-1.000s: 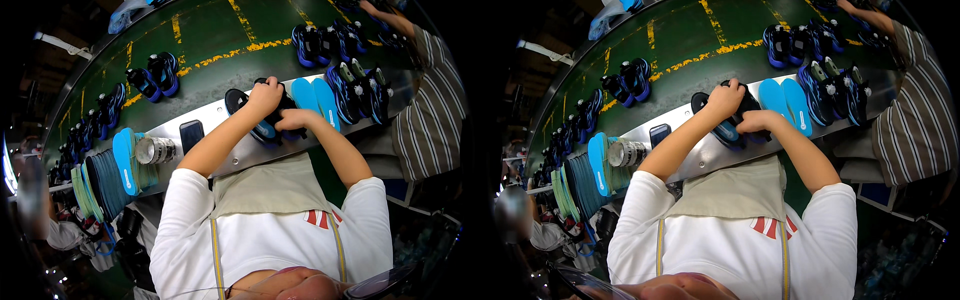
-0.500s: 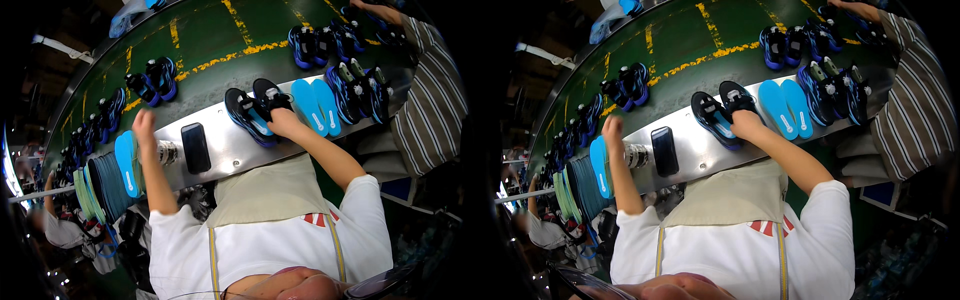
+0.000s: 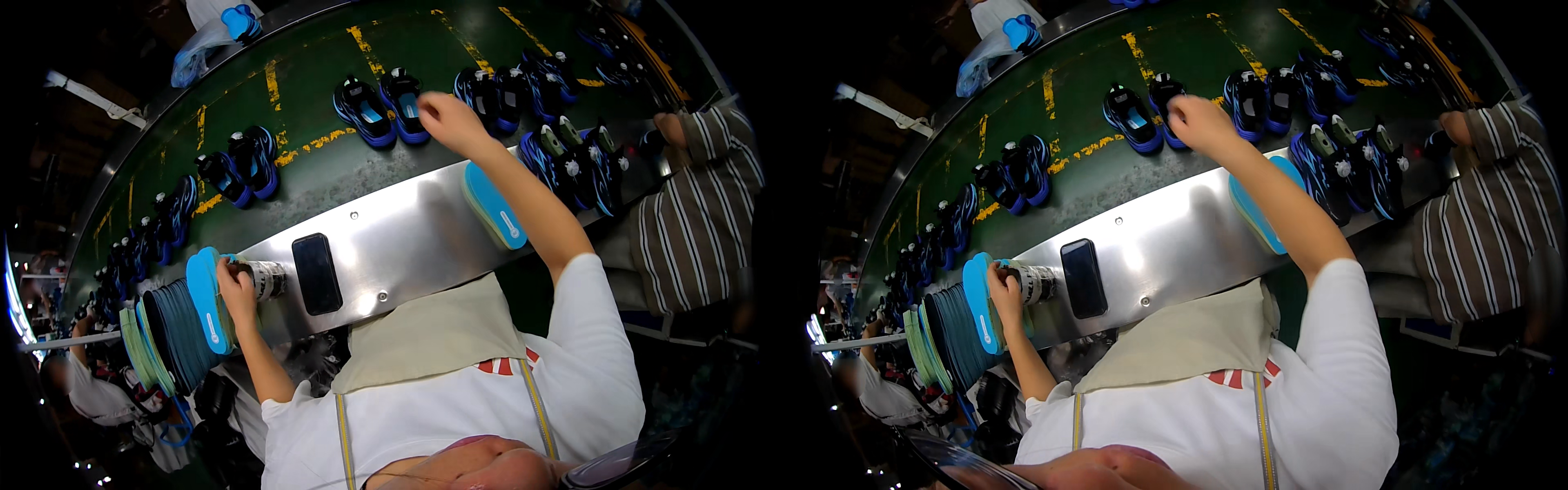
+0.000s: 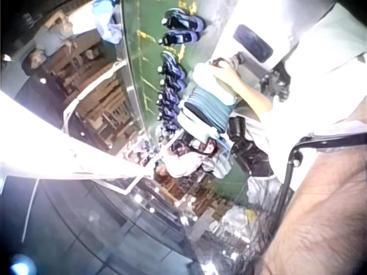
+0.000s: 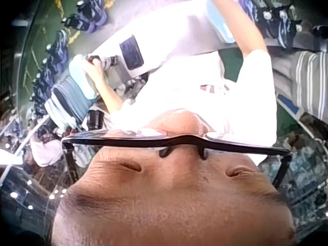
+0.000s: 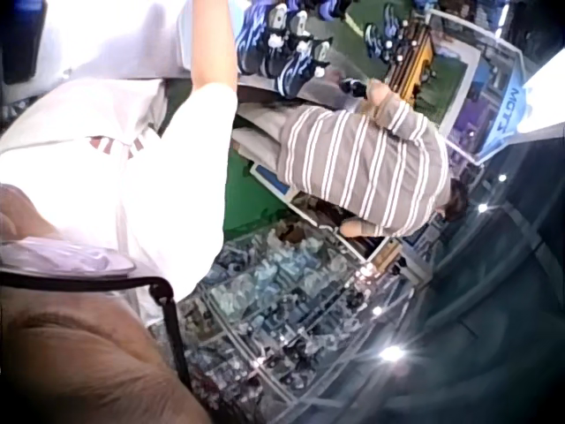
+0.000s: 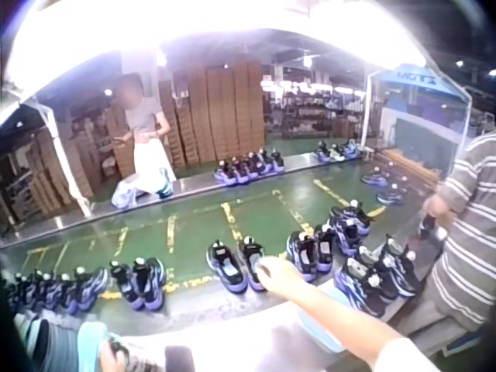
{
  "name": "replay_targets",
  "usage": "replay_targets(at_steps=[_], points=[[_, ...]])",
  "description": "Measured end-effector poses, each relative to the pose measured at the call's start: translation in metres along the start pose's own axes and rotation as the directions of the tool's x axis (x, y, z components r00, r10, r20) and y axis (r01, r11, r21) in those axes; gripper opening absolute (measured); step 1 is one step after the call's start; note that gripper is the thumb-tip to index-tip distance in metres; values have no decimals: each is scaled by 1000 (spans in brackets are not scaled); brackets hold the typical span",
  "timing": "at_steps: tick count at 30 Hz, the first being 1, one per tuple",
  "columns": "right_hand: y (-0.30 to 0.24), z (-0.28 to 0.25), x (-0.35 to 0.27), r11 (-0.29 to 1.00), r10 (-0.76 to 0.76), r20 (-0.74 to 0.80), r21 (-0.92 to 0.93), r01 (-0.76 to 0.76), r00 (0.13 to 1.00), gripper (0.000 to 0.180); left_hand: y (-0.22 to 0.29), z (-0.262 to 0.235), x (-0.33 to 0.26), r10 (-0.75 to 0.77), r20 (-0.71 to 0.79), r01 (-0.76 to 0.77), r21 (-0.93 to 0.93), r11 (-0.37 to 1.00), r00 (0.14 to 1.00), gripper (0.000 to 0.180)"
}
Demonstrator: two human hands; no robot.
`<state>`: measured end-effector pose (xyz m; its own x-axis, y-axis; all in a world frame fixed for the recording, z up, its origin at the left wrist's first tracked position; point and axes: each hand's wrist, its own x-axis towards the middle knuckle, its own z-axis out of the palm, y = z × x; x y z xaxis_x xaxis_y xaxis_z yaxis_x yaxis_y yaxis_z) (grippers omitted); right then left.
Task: The person inserts blue insoles into black and blue athletic shoes, handling them one at a time, then moves to a storage rack to retrieve more insoles.
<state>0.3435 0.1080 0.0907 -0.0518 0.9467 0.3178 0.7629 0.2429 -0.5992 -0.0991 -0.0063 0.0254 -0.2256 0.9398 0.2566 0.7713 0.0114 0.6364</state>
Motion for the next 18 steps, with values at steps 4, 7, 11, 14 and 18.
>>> replay_targets(at_steps=[4, 7, 11, 14, 18], points=[[72, -21, -108, 960, 105, 214, -278, -42, 971, 33, 16, 6, -5, 103, -89, -92, 124, 988, 991, 27], [76, -33, -180, 894, 289, 276, -420, -155, 917, 52, 28, 11, 8, 244, -177, -194, 259, 946, 954, 18], [80, -13, -229, 875, 189, 150, -475, -97, 971, 55, 103, 49, 47, 537, -208, -475, 283, 833, 818, 14], [84, 0, -231, 831, 211, 16, -529, -170, 977, 49, 173, 119, 72, 602, -75, -604, -14, 797, 795, 15], [89, -3, -229, 842, 150, -47, -517, -153, 988, 44, 273, 220, 78, 784, 38, -743, -291, 602, 620, 16]])
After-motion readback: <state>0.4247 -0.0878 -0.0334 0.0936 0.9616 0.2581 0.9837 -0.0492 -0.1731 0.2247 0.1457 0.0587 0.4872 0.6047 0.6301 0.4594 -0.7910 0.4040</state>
